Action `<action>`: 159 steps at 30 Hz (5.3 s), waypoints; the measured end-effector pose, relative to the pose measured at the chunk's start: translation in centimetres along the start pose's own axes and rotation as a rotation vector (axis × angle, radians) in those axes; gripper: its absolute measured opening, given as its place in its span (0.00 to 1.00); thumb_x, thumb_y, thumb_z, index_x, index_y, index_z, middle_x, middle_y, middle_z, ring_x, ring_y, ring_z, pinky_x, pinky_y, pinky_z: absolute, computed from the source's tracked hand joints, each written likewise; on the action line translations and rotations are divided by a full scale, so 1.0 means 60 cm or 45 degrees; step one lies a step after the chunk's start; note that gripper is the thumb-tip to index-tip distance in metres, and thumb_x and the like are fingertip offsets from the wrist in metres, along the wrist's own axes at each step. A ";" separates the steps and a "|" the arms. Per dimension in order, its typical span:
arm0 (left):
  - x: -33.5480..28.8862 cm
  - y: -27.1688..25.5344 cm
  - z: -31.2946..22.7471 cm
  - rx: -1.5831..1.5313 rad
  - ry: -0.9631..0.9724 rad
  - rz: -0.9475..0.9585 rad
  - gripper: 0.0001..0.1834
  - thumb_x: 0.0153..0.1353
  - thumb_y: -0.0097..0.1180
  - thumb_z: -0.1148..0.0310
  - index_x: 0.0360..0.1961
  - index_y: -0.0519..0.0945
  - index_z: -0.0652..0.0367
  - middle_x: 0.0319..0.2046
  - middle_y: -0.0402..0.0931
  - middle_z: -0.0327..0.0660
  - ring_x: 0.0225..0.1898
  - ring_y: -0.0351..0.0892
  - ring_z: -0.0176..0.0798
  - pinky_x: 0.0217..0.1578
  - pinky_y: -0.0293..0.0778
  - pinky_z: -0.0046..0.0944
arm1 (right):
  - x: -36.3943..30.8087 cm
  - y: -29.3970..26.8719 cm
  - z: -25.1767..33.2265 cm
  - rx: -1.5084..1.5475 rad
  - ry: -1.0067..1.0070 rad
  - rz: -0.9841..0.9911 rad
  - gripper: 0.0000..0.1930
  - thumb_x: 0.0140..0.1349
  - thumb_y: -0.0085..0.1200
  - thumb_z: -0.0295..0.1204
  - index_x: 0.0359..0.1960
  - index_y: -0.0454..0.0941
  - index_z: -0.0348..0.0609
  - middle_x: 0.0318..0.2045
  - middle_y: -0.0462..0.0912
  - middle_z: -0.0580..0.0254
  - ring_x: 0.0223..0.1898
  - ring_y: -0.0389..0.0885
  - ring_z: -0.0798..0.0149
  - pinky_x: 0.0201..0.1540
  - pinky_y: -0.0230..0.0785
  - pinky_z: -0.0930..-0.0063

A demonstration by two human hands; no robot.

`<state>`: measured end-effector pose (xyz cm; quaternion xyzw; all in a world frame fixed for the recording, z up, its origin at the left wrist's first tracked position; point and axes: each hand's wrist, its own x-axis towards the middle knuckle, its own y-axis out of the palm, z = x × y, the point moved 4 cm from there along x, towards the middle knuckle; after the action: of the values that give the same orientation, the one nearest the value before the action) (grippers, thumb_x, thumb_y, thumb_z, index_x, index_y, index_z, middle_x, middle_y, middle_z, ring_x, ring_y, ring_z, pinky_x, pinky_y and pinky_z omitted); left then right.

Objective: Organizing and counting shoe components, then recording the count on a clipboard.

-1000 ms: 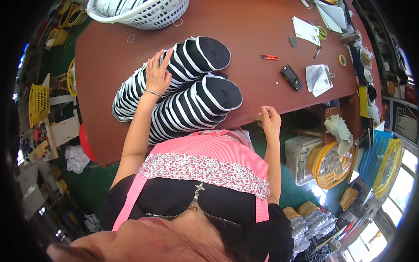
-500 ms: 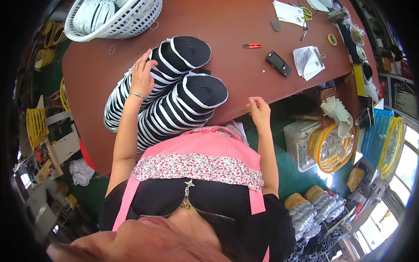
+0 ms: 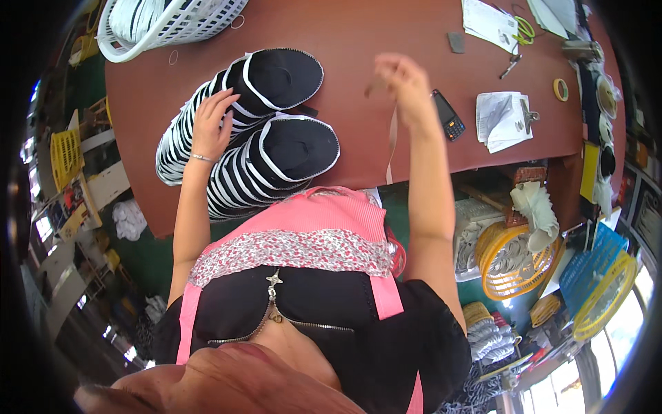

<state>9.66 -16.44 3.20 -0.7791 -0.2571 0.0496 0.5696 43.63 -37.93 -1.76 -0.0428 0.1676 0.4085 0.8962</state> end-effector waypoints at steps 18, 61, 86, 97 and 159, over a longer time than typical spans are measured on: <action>-0.409 -0.053 0.094 0.299 -1.241 -0.309 0.20 0.71 0.54 0.60 0.58 0.79 0.60 0.58 0.77 0.51 0.61 0.74 0.55 0.62 0.67 0.50 | -0.018 0.269 -0.148 -0.490 0.008 0.659 0.16 0.72 0.55 0.39 0.36 0.85 0.37 0.28 0.88 0.54 0.30 0.87 0.60 0.38 0.78 0.66; -0.740 0.143 0.164 -2.325 -1.526 -0.721 0.22 0.72 0.58 0.63 0.59 0.78 0.70 0.54 0.81 0.39 0.54 0.77 0.33 0.60 0.69 0.36 | -0.369 0.264 -0.400 -0.575 0.433 0.380 0.34 0.49 0.73 0.23 0.60 0.75 0.30 0.60 0.79 0.54 0.60 0.76 0.59 0.65 0.65 0.68; -0.532 -0.040 0.185 -0.367 -0.110 -0.044 0.35 0.57 0.48 0.81 0.64 0.78 0.36 0.71 0.62 0.44 0.68 0.65 0.53 0.69 0.60 0.57 | -0.367 0.280 -0.326 -0.917 0.467 0.364 0.28 0.50 0.73 0.24 0.56 0.81 0.36 0.57 0.83 0.59 0.59 0.79 0.61 0.65 0.66 0.67; -0.488 -0.027 0.182 -0.425 -0.377 -0.127 0.18 0.54 0.65 0.66 0.47 0.80 0.54 0.69 0.64 0.53 0.68 0.64 0.61 0.67 0.61 0.61 | -0.380 0.284 -0.332 -0.852 0.491 0.350 0.31 0.49 0.72 0.21 0.58 0.79 0.33 0.57 0.83 0.56 0.59 0.79 0.59 0.64 0.68 0.66; -0.294 0.011 0.042 -0.432 0.124 0.222 0.30 0.49 0.60 0.76 0.57 0.80 0.41 0.73 0.57 0.50 0.74 0.56 0.57 0.71 0.50 0.68 | -0.416 0.328 -0.351 -0.317 0.320 0.146 0.35 0.41 0.78 0.22 0.56 0.78 0.34 0.53 0.85 0.56 0.55 0.81 0.62 0.62 0.71 0.66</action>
<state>-6.26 -22.49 -2.06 -0.8847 -0.1653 0.0168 0.4356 8.14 -47.29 -12.04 -0.1945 0.2283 0.4680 0.8312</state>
